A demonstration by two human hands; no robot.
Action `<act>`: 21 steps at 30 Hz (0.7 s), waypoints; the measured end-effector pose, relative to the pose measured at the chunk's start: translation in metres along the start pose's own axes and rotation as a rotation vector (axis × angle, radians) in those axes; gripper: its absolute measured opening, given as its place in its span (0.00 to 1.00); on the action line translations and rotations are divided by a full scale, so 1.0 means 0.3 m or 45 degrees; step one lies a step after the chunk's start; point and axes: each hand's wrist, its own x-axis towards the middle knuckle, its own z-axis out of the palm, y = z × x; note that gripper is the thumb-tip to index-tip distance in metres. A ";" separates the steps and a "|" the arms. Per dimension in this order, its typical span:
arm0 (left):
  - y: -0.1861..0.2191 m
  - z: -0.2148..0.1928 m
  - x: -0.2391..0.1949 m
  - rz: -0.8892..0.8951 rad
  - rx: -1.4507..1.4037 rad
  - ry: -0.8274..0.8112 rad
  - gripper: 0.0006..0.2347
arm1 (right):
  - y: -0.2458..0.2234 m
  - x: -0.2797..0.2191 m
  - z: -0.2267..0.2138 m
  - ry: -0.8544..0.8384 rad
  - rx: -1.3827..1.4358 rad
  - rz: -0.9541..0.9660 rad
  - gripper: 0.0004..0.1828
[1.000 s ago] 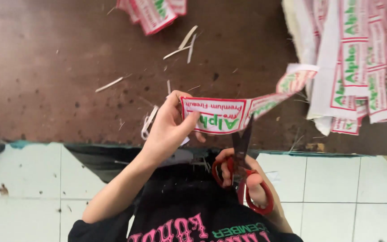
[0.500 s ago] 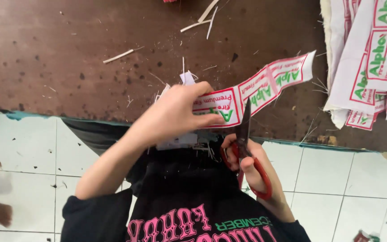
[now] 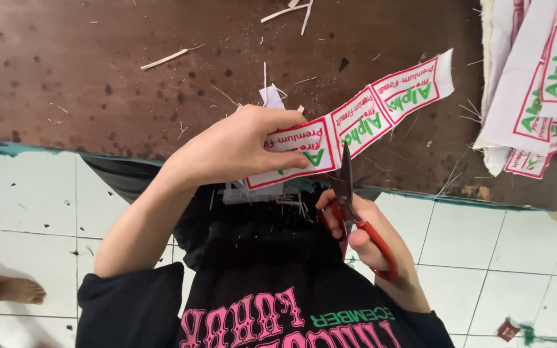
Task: Cutting individual fabric labels from a printed strip using scissors at a workbench.
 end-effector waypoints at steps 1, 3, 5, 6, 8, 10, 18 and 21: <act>-0.013 0.006 -0.001 0.001 -0.016 -0.001 0.16 | 0.008 0.001 0.003 0.011 0.003 0.011 0.62; -0.005 0.003 -0.007 0.006 -0.028 -0.002 0.17 | 0.022 0.004 0.011 0.009 0.009 0.000 0.61; -0.003 0.000 -0.013 0.011 -0.039 -0.005 0.18 | 0.026 0.007 0.019 0.008 0.016 -0.012 0.60; -0.004 0.000 -0.013 0.012 -0.047 -0.014 0.18 | 0.023 0.008 0.023 0.018 0.017 0.000 0.61; -0.004 0.000 -0.012 0.016 -0.056 -0.024 0.17 | 0.008 0.008 0.030 0.031 0.016 0.013 0.61; -0.001 0.001 -0.012 0.028 -0.049 -0.023 0.17 | -0.016 0.008 0.039 0.053 0.001 0.007 0.60; 0.003 -0.004 -0.017 0.056 -0.026 0.011 0.17 | -0.023 0.013 0.040 0.075 -0.037 0.064 0.61; 0.006 -0.005 -0.021 0.063 -0.013 0.025 0.16 | -0.011 0.014 0.046 0.104 -0.037 0.091 0.61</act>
